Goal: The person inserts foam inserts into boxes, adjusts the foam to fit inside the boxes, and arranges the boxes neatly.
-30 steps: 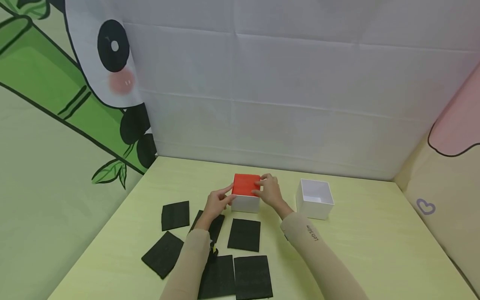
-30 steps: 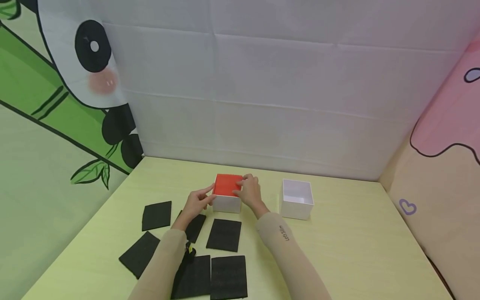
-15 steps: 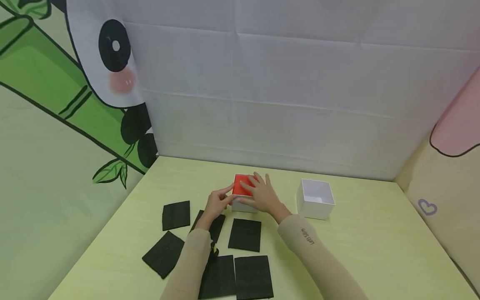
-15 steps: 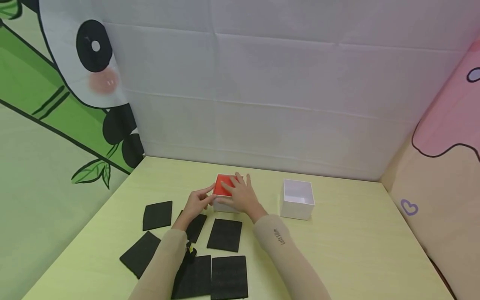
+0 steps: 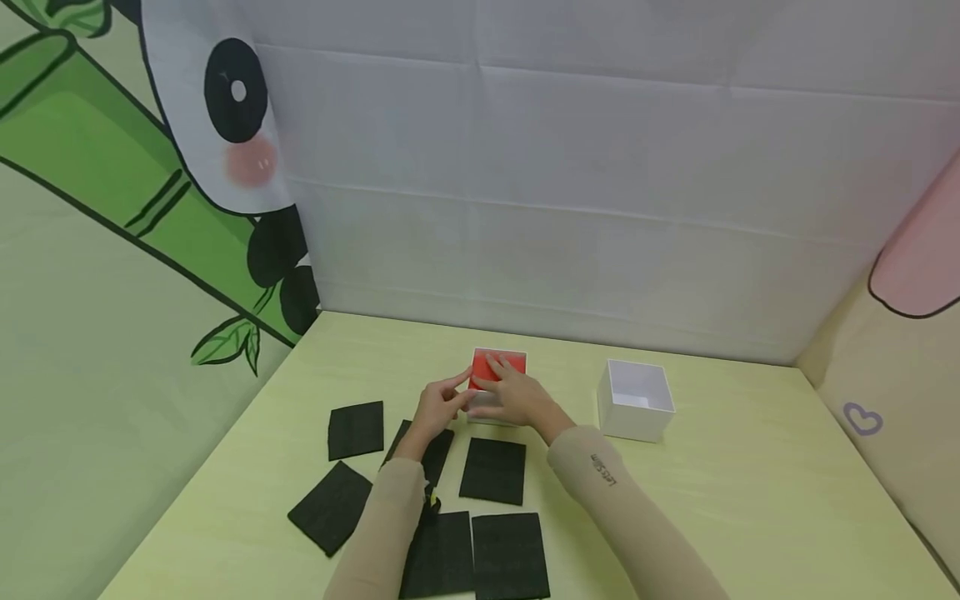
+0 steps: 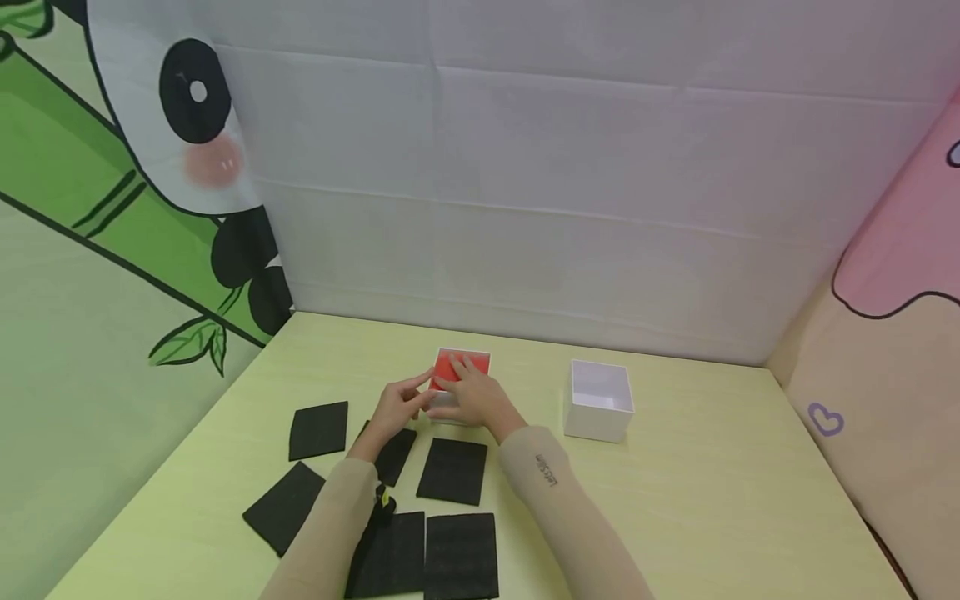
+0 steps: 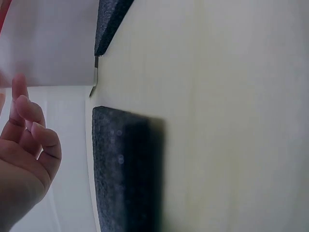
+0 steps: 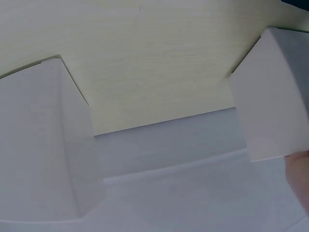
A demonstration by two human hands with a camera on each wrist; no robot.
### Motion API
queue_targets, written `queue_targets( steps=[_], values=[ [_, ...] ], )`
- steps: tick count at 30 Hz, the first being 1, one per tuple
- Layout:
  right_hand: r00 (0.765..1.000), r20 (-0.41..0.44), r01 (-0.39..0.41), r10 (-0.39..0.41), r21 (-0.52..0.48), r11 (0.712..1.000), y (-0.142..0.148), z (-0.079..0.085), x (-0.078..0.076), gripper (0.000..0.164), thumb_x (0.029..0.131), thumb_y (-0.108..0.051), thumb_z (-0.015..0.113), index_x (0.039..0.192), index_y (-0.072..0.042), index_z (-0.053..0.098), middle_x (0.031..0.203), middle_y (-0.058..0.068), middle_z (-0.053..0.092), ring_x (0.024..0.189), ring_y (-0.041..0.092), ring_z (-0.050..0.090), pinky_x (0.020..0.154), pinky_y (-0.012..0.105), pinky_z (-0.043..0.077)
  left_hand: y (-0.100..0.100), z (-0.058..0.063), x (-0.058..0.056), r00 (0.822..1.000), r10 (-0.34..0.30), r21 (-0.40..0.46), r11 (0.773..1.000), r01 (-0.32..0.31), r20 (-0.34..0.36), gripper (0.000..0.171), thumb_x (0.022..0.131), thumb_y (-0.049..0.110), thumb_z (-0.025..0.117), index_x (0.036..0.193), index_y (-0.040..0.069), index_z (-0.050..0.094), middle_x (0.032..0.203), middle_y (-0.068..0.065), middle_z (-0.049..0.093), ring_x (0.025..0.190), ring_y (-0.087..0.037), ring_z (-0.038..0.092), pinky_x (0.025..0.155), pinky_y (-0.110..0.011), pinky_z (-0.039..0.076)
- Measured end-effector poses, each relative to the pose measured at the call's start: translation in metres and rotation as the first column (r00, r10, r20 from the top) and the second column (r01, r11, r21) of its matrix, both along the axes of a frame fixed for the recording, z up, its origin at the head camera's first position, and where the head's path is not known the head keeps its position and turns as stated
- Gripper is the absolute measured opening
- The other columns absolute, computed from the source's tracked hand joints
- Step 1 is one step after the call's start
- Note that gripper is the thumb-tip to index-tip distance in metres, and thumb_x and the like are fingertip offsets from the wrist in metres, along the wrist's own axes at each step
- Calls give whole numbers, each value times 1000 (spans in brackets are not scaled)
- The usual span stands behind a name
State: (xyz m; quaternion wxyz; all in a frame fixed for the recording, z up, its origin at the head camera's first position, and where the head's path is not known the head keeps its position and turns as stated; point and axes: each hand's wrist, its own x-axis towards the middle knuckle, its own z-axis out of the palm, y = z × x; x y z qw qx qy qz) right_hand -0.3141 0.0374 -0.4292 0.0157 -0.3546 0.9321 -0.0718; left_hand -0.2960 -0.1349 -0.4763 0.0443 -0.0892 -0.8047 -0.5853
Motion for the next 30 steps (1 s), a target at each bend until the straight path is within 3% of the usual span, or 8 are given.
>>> queue_targets(
  steps=[7, 15, 21, 26, 30],
  values=[
    [1000, 22, 3, -4, 53, 999, -3, 1, -4, 67, 80, -63, 46, 132, -20, 47, 143, 15, 23, 125, 29, 32, 77, 38, 46, 1, -1, -1, 1000, -5, 7, 1000, 5, 20, 45, 84, 20, 62, 127, 16, 51, 64, -24, 56, 45, -12, 37, 42, -23, 30],
    [999, 39, -4, 2, 51, 999, -5, 1, -6, 70, 82, -62, 43, 134, -14, 42, 144, 13, 23, 130, 27, 21, 93, 42, 35, 0, 0, -1, 1000, 2, 11, 1000, -2, 31, 46, 83, 21, 63, 127, 16, 52, 63, -27, 51, 45, -13, 37, 42, -23, 30],
    [997, -40, -64, 63, -12, 998, 0, 2, -3, 68, 84, -56, 46, 135, -11, 40, 143, 14, 25, 132, 30, 16, 104, 42, 14, 0, 1, 0, 1000, 11, 0, 1000, -11, 23, 47, 83, 22, 62, 128, 14, 50, 64, -27, 53, 45, -12, 37, 43, -23, 31],
    [990, -104, -100, 90, -92, 991, 6, 1, 0, 65, 84, -53, 50, 133, -12, 45, 140, 14, 32, 130, 31, 21, 101, 48, 17, 0, 0, 0, 1000, 17, -14, 1000, -17, 17, 46, 84, 23, 62, 128, 15, 50, 63, -20, 56, 45, -12, 37, 42, -23, 30],
    [971, -206, -161, 125, -168, 973, 12, 2, 1, 58, 83, -47, 56, 127, -9, 51, 132, 16, 42, 124, 34, 30, 99, 50, 21, 0, -1, 0, 1000, 15, -18, 1000, -14, 24, 46, 84, 25, 61, 128, 17, 51, 63, -16, 58, 46, -12, 38, 42, -23, 31]
  ],
)
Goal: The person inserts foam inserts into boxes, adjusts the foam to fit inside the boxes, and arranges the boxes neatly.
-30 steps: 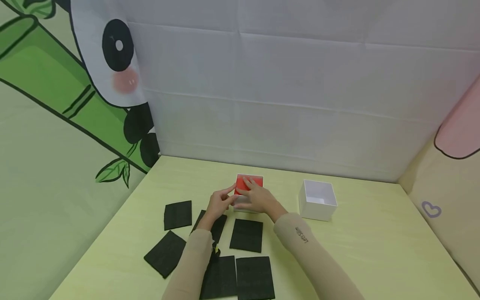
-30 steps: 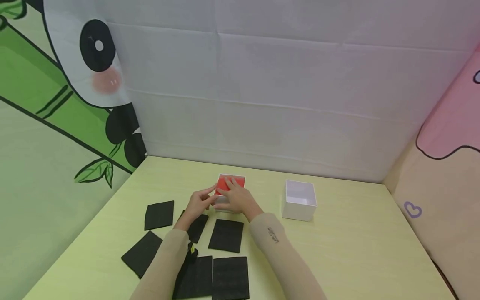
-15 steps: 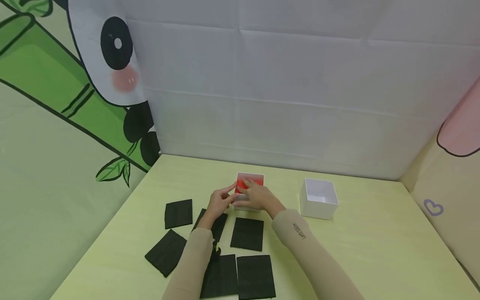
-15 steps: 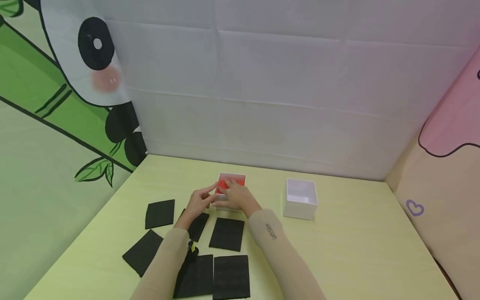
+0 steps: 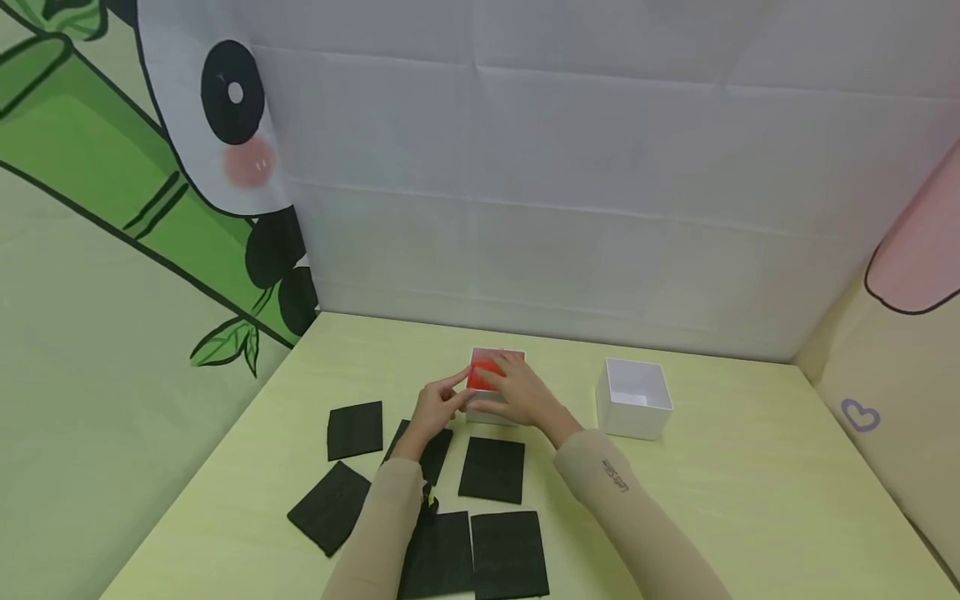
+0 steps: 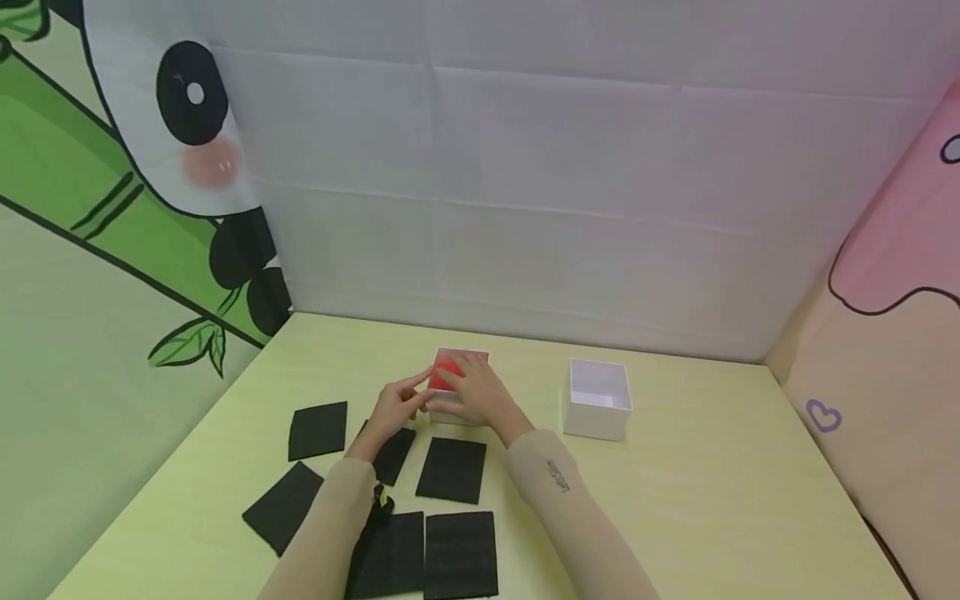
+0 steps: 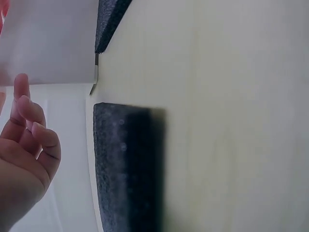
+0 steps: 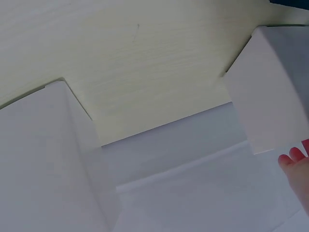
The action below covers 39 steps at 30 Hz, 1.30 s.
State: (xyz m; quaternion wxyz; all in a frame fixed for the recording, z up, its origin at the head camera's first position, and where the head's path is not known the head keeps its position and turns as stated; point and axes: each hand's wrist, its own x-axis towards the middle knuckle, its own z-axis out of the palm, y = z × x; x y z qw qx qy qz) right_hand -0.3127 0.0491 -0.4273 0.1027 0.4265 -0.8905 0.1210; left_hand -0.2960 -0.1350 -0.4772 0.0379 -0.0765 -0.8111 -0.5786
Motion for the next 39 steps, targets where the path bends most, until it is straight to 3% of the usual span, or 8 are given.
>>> queue_targets(
  steps=[3, 8, 12, 16, 21, 25, 31, 39],
  values=[
    [1000, -30, -5, 4, -38, 999, 4, 1, 1, 55, 83, -42, 59, 125, -7, 53, 130, 17, 43, 122, 35, 32, 99, 49, 22, 0, 0, 0, 1000, -3, -6, 1000, 3, 3, 46, 84, 26, 61, 128, 18, 51, 65, -18, 58, 46, -12, 38, 42, -23, 31],
    [997, 38, 71, -69, -63, 995, 10, 2, 5, 57, 83, -44, 58, 127, -7, 52, 133, 16, 40, 125, 35, 28, 100, 48, 21, -1, 2, 1, 1000, -9, -15, 1000, 9, -9, 46, 84, 25, 62, 127, 17, 52, 67, -21, 58, 46, -12, 38, 42, -23, 31],
    [988, 87, 134, -125, -108, 985, 16, 3, 8, 58, 82, -44, 59, 127, -8, 52, 133, 15, 41, 127, 34, 26, 98, 49, 24, 0, 2, 3, 996, 26, -51, 998, -31, -88, 45, 83, 23, 64, 126, 15, 54, 68, -14, 59, 50, -13, 42, 44, -23, 34],
    [979, 136, 172, -152, -151, 973, 22, 4, 11, 58, 83, -44, 59, 128, -8, 50, 133, 16, 40, 126, 33, 26, 97, 51, 26, 0, 5, 5, 976, 69, -82, 993, -88, -206, 42, 81, 21, 67, 121, 10, 58, 71, -3, 58, 55, -14, 46, 47, -24, 37],
    [978, 150, 178, -148, -214, 960, 32, 6, 14, 58, 82, -41, 61, 128, -8, 49, 132, 17, 41, 126, 34, 27, 95, 52, 27, 1, 11, 9, 947, 93, -92, 988, -127, -309, 35, 81, 19, 66, 113, 6, 63, 76, -4, 59, 62, -16, 48, 53, -26, 38],
    [982, 128, 167, -137, -268, 949, 41, 5, 17, 57, 81, -36, 63, 127, -5, 50, 130, 17, 42, 126, 33, 27, 94, 52, 28, 6, 20, 13, 929, 120, -86, 983, -159, -351, 30, 81, 17, 67, 108, 5, 66, 82, -6, 60, 68, -17, 52, 53, -27, 38],
    [992, 79, 118, -97, -340, 933, 55, 5, 25, 55, 80, -29, 66, 125, -2, 51, 126, 19, 45, 124, 35, 30, 92, 52, 32, 16, 33, 24, 930, 80, -61, 992, -109, -359, 30, 81, 15, 67, 108, 1, 65, 89, -11, 61, 75, -19, 55, 59, -30, 41],
    [988, 94, 150, -123, -386, 910, 74, 12, 36, 55, 80, -27, 67, 126, -2, 50, 127, 17, 45, 124, 32, 31, 94, 49, 31, 27, 38, 40, 941, -1, -69, 997, -24, -338, 30, 82, 16, 65, 108, 1, 65, 89, -5, 61, 79, -16, 53, 61, -28, 41]
  ],
)
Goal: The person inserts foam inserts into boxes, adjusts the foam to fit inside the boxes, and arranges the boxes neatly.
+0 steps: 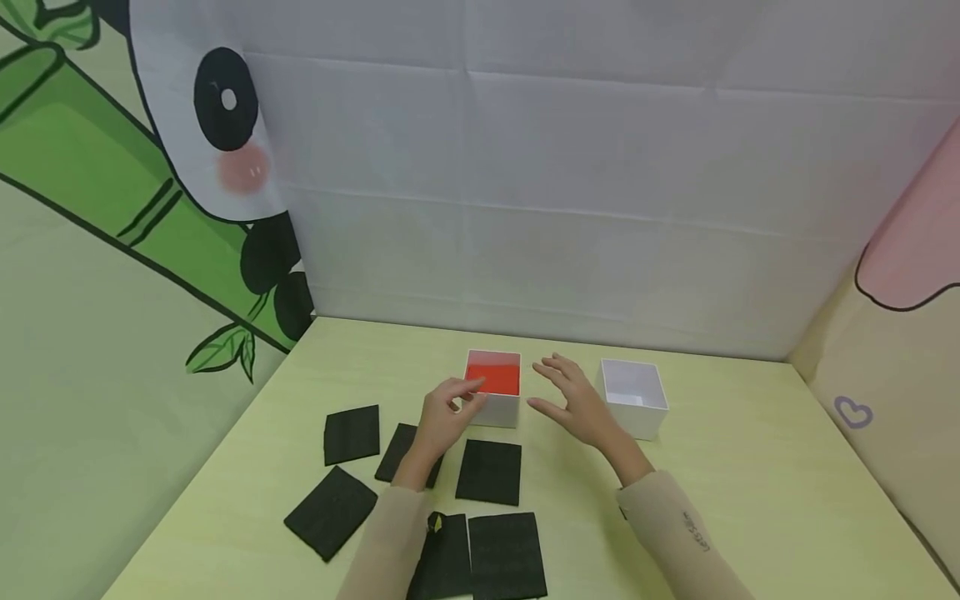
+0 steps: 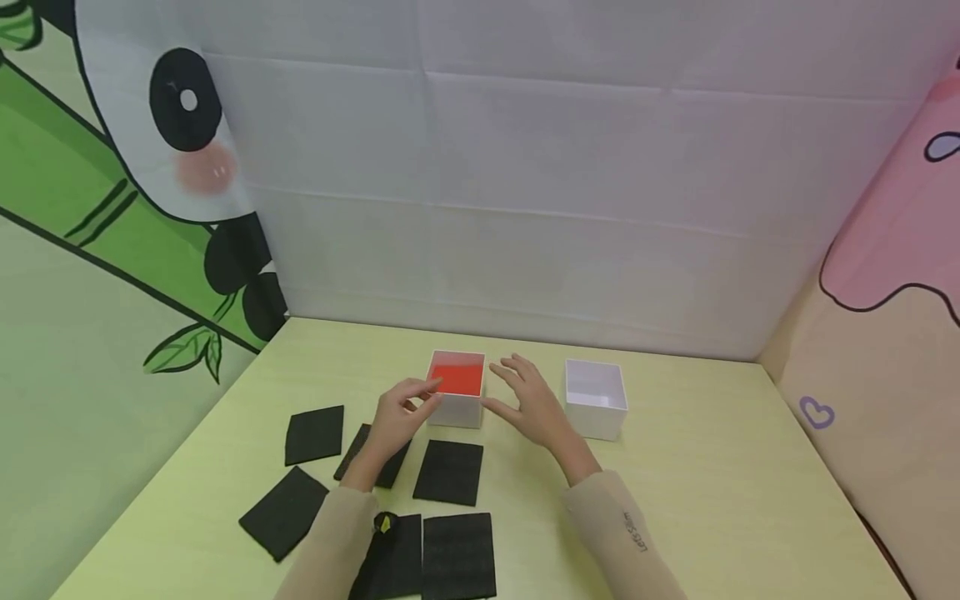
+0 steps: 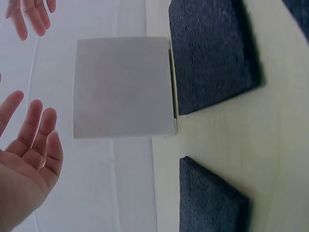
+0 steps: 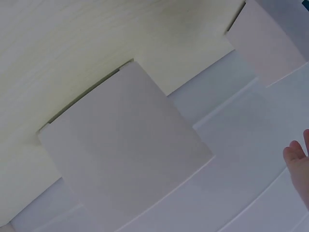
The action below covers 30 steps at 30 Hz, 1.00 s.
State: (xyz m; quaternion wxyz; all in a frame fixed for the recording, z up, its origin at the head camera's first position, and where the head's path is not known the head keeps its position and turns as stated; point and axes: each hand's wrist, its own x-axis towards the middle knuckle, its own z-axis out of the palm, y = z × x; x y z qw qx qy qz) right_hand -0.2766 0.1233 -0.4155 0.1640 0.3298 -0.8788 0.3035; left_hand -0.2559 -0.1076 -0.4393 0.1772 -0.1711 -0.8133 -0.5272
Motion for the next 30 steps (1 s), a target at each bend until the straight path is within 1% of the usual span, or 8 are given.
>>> queue_targets(
  steps=[3, 6, 9, 13, 17, 23, 30],
  values=[
    [1000, 7, 8, -8, -30, 1000, 7, 3, 3, 55, 79, -26, 68, 125, -2, 51, 127, 18, 46, 123, 32, 32, 93, 50, 31, 4, 1, 5, 1000, -21, -6, 1000, 21, 18, 28, 83, 16, 65, 107, 1, 65, 87, 0, 61, 80, -15, 53, 62, -28, 41],
    [1000, 3, 5, -5, -58, 998, 14, 4, 7, 53, 79, -24, 68, 124, -1, 51, 125, 19, 47, 122, 33, 33, 92, 52, 31, 7, 2, 11, 998, -40, -4, 999, 40, 48, 28, 83, 16, 64, 107, 2, 66, 88, 1, 61, 81, -15, 53, 63, -29, 43],
    [1000, 0, 1, -1, -79, 997, 20, 4, 10, 52, 79, -22, 68, 124, 0, 51, 125, 20, 46, 121, 34, 34, 92, 52, 31, 11, 3, 16, 996, -53, 5, 999, 53, 74, 28, 83, 17, 65, 108, 4, 65, 93, -1, 62, 84, -15, 53, 65, -30, 43],
    [1000, 2, 1, -1, -98, 995, 29, 2, 12, 52, 80, -21, 67, 124, 0, 50, 126, 20, 46, 121, 34, 34, 93, 52, 29, 15, 4, 22, 993, -76, 34, 997, 74, 86, 29, 82, 15, 66, 109, 4, 65, 100, -7, 62, 86, -20, 54, 67, -36, 43],
    [1000, 4, 11, -11, -111, 994, 38, 1, 15, 52, 80, -20, 67, 124, 1, 50, 125, 20, 45, 120, 34, 34, 93, 53, 28, 17, 7, 27, 991, -102, 44, 994, 98, 91, 30, 82, 14, 66, 110, 2, 64, 102, -9, 61, 88, -24, 54, 68, -39, 43],
    [999, 10, 43, -43, -117, 992, 51, 3, 19, 51, 79, -17, 67, 123, 2, 50, 125, 20, 46, 120, 34, 34, 93, 53, 28, 19, 10, 32, 991, -105, -7, 994, 106, 83, 28, 83, 17, 65, 108, 6, 65, 99, -4, 62, 87, -19, 54, 68, -35, 43],
    [997, 13, 80, -79, -151, 985, 72, -3, 20, 48, 78, -12, 68, 120, 4, 52, 124, 23, 44, 118, 36, 36, 90, 54, 31, 22, 11, 37, 990, -122, -36, 992, 125, 69, 29, 82, 20, 65, 106, 4, 66, 98, -7, 62, 89, -21, 55, 69, -41, 45]
  ],
)
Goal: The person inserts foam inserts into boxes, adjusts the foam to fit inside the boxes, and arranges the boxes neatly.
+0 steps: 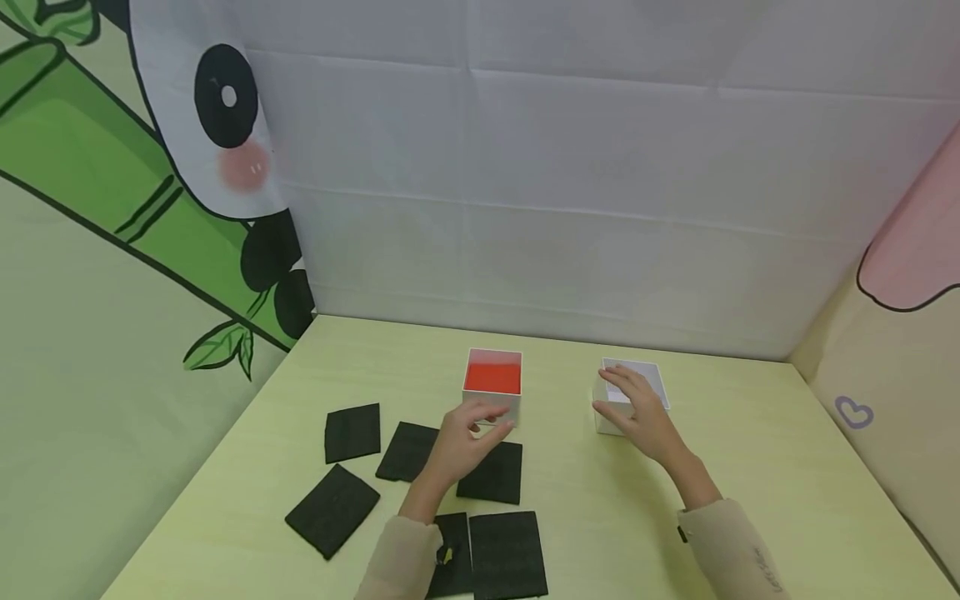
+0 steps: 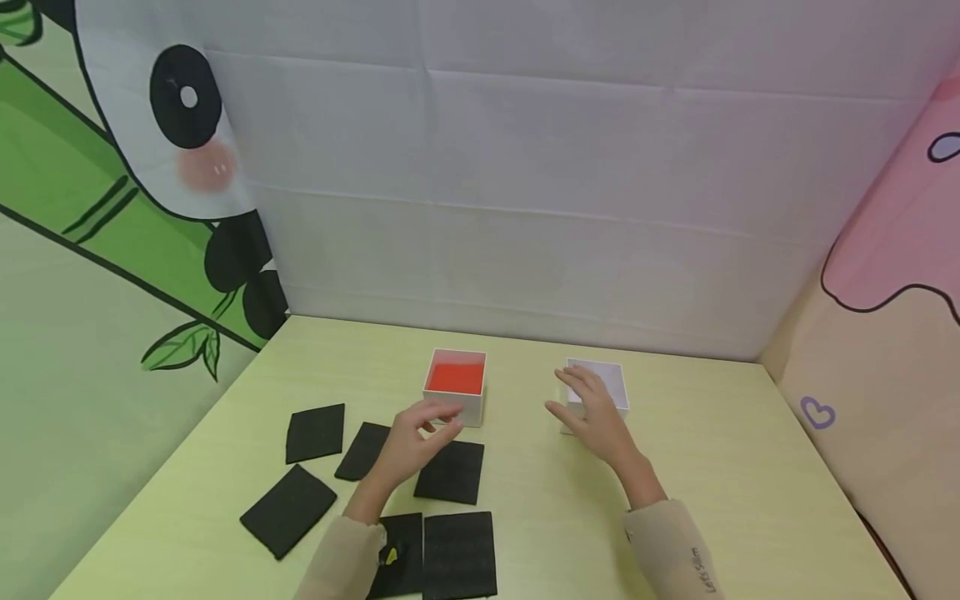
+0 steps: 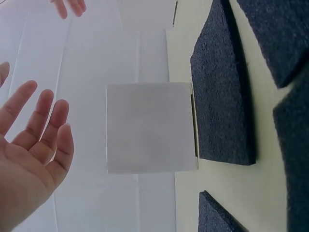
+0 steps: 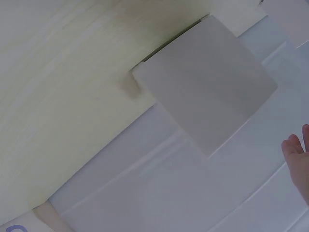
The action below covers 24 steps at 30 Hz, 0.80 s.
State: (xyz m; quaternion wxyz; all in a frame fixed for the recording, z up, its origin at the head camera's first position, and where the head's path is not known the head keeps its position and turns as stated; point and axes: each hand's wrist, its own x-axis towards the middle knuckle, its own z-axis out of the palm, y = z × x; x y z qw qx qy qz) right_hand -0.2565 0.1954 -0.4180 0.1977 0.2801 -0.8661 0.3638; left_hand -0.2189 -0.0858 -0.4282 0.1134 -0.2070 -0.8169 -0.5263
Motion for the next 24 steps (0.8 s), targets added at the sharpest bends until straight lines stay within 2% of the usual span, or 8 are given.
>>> queue_targets(
  steps=[8, 15, 19, 24],
  values=[
    [997, 20, 70, -70, -17, 997, 25, -6, 1, 45, 78, -9, 68, 118, 5, 54, 121, 22, 47, 115, 38, 38, 89, 55, 30, 4, 1, 7, 1000, -10, -9, 1000, 10, -2, 26, 82, 19, 65, 105, 6, 67, 94, 1, 61, 86, -24, 55, 69, -39, 45],
    [993, 21, 113, -112, -32, 993, 43, -10, 0, 41, 78, -4, 67, 114, 9, 54, 117, 26, 49, 112, 42, 39, 88, 58, 29, 6, -1, 11, 999, -30, -21, 999, 30, 24, 26, 83, 21, 64, 105, 6, 67, 96, -9, 61, 87, -27, 54, 67, -29, 45],
    [986, 70, 158, -154, -45, 986, 53, -12, -2, 39, 81, -5, 64, 115, 10, 53, 116, 27, 49, 110, 43, 41, 87, 57, 30, 7, -1, 12, 999, -42, -14, 999, 42, 33, 27, 84, 22, 64, 104, 5, 66, 96, -8, 61, 88, -27, 55, 67, -29, 45],
    [968, 172, 188, -182, -17, 982, 64, -14, -4, 41, 86, -13, 60, 119, 9, 49, 119, 28, 46, 111, 44, 39, 83, 58, 34, 8, 1, 15, 998, -48, -14, 999, 48, 47, 27, 84, 23, 64, 104, 6, 67, 97, -8, 62, 88, -24, 56, 68, -31, 45]
  ],
)
